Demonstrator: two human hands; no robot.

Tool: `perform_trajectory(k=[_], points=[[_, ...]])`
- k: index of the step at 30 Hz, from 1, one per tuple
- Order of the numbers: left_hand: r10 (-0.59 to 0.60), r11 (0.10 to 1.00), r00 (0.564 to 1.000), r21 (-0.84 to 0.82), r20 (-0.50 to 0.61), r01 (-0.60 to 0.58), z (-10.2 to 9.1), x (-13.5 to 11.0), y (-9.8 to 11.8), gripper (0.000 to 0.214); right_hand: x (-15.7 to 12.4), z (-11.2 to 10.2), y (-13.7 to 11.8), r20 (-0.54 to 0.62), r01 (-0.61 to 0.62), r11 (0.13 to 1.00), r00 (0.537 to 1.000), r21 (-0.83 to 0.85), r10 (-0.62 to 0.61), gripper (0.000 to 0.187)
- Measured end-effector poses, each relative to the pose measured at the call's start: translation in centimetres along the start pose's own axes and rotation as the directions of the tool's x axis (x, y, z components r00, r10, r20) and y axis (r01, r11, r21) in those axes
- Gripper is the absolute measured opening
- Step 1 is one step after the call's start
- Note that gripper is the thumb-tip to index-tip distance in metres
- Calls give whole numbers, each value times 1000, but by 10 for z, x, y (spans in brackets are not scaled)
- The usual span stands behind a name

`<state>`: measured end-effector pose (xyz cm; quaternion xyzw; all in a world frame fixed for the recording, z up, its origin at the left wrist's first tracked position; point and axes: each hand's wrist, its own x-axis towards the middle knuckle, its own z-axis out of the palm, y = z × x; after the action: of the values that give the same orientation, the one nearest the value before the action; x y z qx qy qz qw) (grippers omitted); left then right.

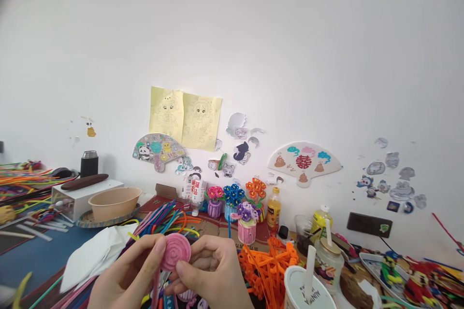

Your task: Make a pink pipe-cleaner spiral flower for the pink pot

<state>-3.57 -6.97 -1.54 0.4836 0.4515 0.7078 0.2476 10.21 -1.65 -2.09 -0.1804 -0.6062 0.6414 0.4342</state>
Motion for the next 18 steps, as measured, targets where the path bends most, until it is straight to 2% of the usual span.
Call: perform_trajectory(k=[4, 8, 11, 18], points=[[40, 996, 999, 83, -7, -40, 6, 5, -7, 27, 1, 1, -1, -58, -14, 998, 998, 59, 17, 35], [75, 986, 996, 153, -51, -66, 20, 8, -11, 26, 3, -1, -1, -146, 37, 993, 989, 113, -20, 32], [75, 988, 995, 138, -60, -66, 32, 14, -13, 27, 6, -6, -2, -219, 87, 984, 974, 152, -53, 29], [-16, 999, 999, 34, 42, 15, 56, 33, -17, 31, 13, -20, -3, -357, 187, 969, 926, 164, -118, 27]])
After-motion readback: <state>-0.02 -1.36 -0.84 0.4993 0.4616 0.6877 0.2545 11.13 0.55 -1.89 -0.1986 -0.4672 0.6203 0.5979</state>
